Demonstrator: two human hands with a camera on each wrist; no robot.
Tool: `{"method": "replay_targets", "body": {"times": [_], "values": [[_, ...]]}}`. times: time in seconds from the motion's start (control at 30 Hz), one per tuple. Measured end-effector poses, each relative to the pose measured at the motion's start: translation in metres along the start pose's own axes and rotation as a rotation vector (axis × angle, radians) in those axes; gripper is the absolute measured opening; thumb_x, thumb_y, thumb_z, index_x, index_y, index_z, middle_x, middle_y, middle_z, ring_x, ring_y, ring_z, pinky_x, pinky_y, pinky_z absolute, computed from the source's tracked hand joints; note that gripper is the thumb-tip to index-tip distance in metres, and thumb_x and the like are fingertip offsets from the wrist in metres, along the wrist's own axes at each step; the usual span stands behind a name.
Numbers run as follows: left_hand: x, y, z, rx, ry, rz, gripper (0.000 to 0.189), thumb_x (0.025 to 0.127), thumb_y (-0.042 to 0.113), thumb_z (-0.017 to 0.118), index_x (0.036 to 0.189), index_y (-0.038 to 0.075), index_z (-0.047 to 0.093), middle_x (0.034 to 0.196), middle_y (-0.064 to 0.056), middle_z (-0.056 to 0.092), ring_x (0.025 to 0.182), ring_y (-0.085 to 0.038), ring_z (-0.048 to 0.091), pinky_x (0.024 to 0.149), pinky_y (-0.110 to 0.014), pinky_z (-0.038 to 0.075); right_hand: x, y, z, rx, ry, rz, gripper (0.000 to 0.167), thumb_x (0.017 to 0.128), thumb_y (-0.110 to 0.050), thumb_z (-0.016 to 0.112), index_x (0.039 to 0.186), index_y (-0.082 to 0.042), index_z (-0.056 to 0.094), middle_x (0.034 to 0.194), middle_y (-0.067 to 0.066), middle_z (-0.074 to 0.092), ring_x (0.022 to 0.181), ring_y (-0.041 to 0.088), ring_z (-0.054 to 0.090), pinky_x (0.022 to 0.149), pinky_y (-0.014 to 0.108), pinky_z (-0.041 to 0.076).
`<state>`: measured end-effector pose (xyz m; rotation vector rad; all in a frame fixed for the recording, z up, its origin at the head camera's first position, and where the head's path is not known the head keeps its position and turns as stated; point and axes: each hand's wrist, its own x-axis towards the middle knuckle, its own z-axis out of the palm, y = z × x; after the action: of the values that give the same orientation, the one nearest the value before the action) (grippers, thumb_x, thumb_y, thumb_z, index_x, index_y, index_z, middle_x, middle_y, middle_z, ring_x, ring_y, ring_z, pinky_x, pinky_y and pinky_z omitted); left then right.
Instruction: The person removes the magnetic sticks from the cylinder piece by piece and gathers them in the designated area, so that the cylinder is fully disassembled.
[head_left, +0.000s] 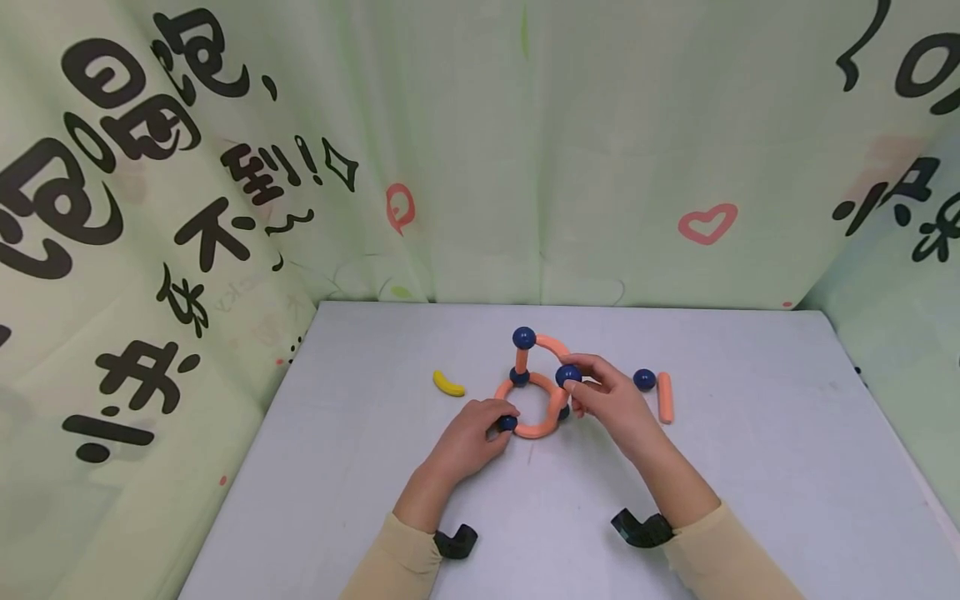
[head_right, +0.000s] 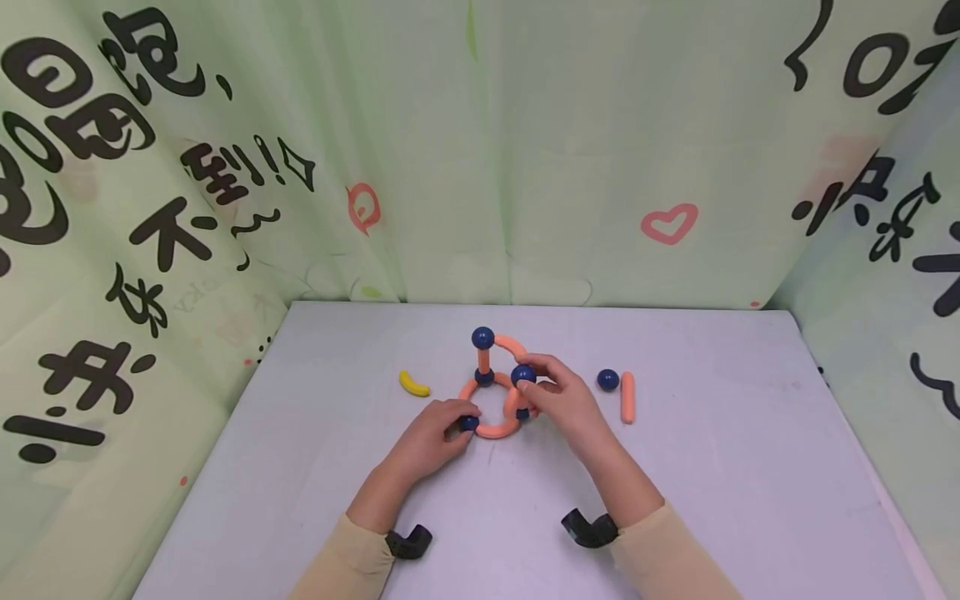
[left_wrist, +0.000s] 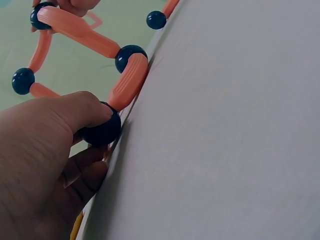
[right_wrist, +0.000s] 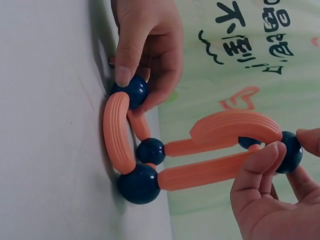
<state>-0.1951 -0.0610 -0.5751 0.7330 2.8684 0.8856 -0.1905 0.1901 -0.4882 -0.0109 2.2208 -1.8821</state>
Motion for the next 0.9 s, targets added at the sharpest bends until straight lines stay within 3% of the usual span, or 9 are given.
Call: {"method": "replay_targets", "body": {"times": [0.33,0.63,0.9], "values": [[0.0,-0.006,0.001,-0.04,0.007,-0.015,0.032,0.094,0.019,0.066,0.125,0.026,0.063,0.134,0.006,0.061,0.125,-0.016,0.054,0.106,-0.037,0.046,0.013,0.006,-0.009,0.116,-0.153,-0.012,0.048,0.097,-0.029,0.064,0.141,-0.018,0.049,0.103,0.004,0.059,0.076,0.018,0.054,0.073,0.031,0.053],[0.002,-0.007,0.001,-0.055,0.034,-0.019,0.033,0.096,0.022,0.066,0.128,0.025,0.062,0.137,0.007,0.058,0.128,-0.016,0.053,0.109,-0.037,0.045,0.007,0.007,-0.003,0.051,-0.095,-0.023,0.047,0.092,-0.032,0.071,0.133,-0.018,0.055,0.113,0.003,0.059,0.077,0.017,0.056,0.072,0.032,0.054],[0.002,-0.006,0.001,-0.078,0.084,-0.069,0.029,0.097,0.02,0.064,0.126,0.026,0.065,0.14,0.006,0.055,0.133,-0.016,0.051,0.109,-0.037,0.045,-0.004,0.009,0.007,0.145,-0.055,-0.024,0.047,0.092,-0.029,0.071,0.132,-0.013,0.052,0.121,0.003,0.055,0.085,0.023,0.06,0.07,0.024,0.053]]}}
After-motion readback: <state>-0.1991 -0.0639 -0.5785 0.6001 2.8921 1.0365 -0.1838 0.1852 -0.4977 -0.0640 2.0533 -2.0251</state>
